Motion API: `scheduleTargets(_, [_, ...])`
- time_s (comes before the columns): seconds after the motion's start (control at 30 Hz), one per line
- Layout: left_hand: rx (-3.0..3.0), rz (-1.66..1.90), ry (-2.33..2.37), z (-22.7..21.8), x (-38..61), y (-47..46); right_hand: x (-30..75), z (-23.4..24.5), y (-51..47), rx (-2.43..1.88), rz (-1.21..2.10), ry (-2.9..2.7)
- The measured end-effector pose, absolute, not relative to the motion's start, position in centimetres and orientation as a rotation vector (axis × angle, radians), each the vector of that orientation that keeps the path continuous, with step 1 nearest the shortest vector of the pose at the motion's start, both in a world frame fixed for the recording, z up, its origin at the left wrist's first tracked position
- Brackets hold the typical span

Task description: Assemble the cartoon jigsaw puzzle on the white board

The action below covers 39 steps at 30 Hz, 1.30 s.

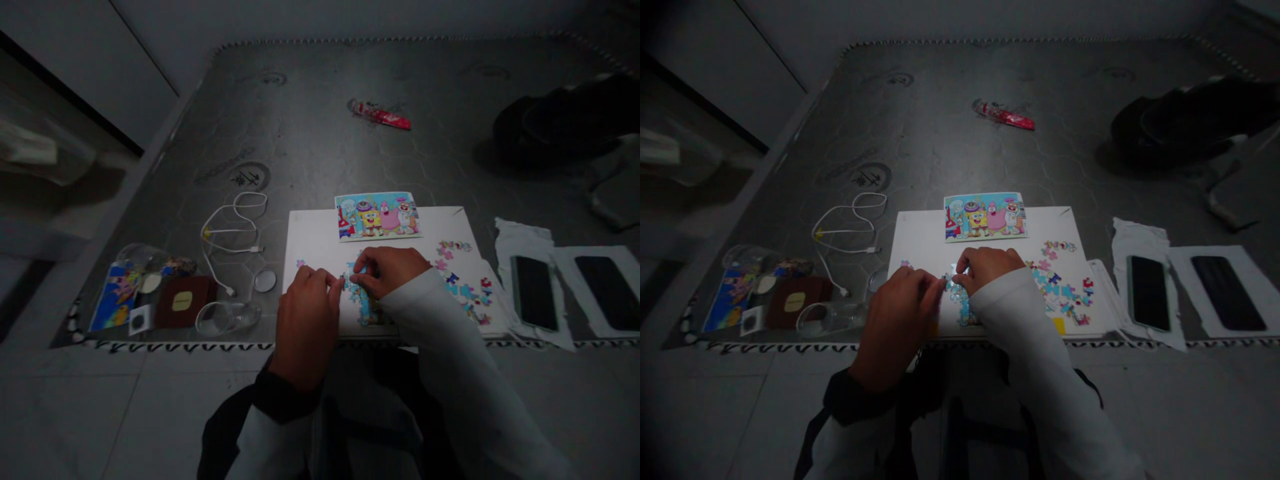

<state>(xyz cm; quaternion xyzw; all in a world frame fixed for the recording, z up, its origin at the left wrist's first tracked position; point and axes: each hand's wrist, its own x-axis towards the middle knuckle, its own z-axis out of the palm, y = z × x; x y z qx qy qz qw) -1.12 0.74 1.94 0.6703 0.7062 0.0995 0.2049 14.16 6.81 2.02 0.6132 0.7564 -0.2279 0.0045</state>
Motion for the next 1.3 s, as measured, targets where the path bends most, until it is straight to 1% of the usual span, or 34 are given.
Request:
scheduleTargets(0.27, [1.865, 0.252, 2.020, 1.9, -0.9, 0.8, 14.2, 1.8, 6.9, 1.952, -0.783, 2.356])
scheduleTargets(0.6, [1.836, 0.297, 2.129, 1.9, -0.5, 0.9, 14.2, 1.6, 6.8, 1.961, -0.743, 2.372])
scheduleTargets(0.83, [1.806, 0.394, 2.206, 3.6, -2.4, 0.8, 14.2, 1.6, 6.9, 1.940, -0.756, 2.359])
scheduleTargets(1.07, [1.803, 0.314, 2.308, 4.8, -4.8, 0.3, 14.0, 2.0, 6.8, 1.917, -0.719, 2.350])
scheduleTargets(1.3, [1.810, 0.119, 2.281, 4.9, -5.4, -0.2, 13.7, 2.3, 6.6, 1.879, -0.614, 2.350])
